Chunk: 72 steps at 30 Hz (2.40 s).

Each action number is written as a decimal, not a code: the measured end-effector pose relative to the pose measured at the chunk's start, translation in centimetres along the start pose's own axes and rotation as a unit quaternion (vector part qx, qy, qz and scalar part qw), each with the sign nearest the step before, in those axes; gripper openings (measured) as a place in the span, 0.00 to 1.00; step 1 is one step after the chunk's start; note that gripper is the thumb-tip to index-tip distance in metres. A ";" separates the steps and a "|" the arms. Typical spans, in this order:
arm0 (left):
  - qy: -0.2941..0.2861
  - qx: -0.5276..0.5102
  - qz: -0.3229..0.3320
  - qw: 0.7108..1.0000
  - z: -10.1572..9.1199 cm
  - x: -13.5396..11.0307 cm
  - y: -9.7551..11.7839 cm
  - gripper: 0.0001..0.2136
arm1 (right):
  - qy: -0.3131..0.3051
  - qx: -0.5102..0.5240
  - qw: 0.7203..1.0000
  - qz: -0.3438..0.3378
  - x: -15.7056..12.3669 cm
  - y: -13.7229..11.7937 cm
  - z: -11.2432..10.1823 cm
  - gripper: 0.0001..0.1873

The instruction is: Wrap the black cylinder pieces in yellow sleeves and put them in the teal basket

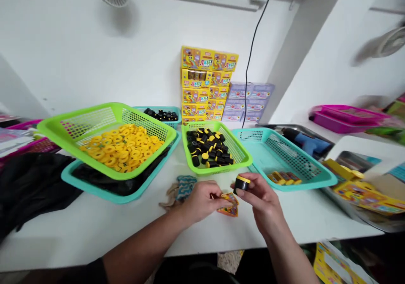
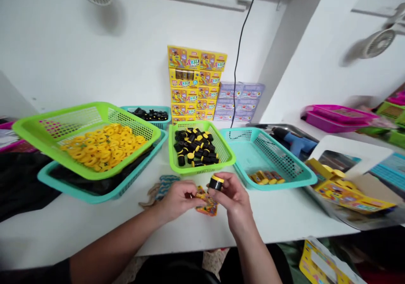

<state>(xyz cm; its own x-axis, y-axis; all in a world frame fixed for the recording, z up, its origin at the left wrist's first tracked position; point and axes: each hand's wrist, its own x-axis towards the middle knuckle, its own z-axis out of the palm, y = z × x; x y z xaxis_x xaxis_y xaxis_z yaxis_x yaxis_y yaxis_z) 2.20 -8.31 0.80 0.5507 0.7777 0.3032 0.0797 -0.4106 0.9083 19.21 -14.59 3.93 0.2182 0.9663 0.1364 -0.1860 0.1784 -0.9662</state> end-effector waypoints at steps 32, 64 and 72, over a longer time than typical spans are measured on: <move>-0.139 -0.167 -0.164 0.962 -0.2 -0.3 0.2 0.15 | 0.012 -0.019 1.000 0.012 -1.2 0.2 0.8 0.17; -0.031 -0.202 -0.184 0.961 -0.4 0.4 0.3 0.21 | 0.051 -0.002 0.995 0.090 -0.7 0.4 -0.8 0.15; -0.066 -0.240 -0.170 0.954 -0.4 0.1 0.6 0.21 | 0.006 -0.189 0.980 0.057 -1.1 1.4 0.1 0.16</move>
<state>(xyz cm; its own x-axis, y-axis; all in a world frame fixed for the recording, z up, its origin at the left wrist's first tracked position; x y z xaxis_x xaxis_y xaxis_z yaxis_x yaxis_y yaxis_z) 1.97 -8.25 1.53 0.6634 0.7471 -0.0422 -0.0992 0.1437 0.9846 18.58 -15.34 2.48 0.2280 0.9734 0.0227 0.1580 -0.0140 -0.9873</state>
